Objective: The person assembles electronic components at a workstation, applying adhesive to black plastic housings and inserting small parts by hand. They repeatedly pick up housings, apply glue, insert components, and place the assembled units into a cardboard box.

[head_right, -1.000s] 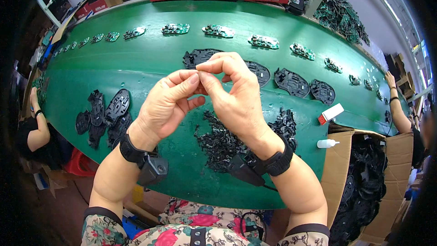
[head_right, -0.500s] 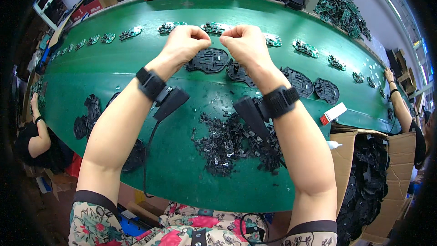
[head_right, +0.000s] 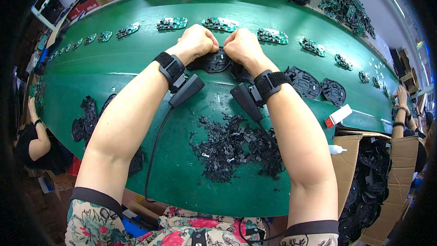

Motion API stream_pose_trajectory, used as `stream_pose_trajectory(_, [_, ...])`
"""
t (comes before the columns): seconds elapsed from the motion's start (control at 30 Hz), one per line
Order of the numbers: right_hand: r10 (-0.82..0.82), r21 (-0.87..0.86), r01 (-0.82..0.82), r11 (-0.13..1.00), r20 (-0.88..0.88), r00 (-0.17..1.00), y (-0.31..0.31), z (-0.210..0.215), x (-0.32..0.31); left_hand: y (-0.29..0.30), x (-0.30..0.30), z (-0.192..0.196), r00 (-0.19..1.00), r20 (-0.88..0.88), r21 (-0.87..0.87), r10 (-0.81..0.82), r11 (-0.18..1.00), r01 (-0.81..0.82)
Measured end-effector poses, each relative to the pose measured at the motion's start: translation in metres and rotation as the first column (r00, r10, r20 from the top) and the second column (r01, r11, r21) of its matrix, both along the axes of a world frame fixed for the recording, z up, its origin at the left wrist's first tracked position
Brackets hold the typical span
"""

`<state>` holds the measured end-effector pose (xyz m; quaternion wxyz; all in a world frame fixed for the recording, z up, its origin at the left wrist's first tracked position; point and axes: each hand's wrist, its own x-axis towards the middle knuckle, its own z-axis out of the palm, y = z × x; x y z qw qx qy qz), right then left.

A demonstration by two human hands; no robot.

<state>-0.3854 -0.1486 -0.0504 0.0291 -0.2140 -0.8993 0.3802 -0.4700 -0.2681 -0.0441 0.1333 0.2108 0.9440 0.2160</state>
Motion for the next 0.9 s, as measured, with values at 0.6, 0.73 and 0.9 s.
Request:
stream_pose_trajectory(0.6, [-0.057, 0.026, 0.058, 0.998, -0.027, 0.998, -0.001, -0.008, -0.007, 0.007, 0.015, 0.016, 0.993, 0.054, -0.046, 0.104, 0.994, -0.102])
stream_pose_trajectory(0.73, [-0.044, 0.071, 0.042, 0.997, 0.020, 0.999, -0.002, -0.006, -0.012, 0.006, 0.014, 0.014, 0.988, 0.079, -0.056, 0.129, 0.991, -0.125])
stream_pose_trajectory(0.9, [-0.048, 0.175, 0.038, 0.984, 0.054, 0.997, 0.004, -0.010, -0.020, 0.015, 0.014, 0.012, 0.979, 0.092, -0.074, 0.184, 0.981, -0.178])
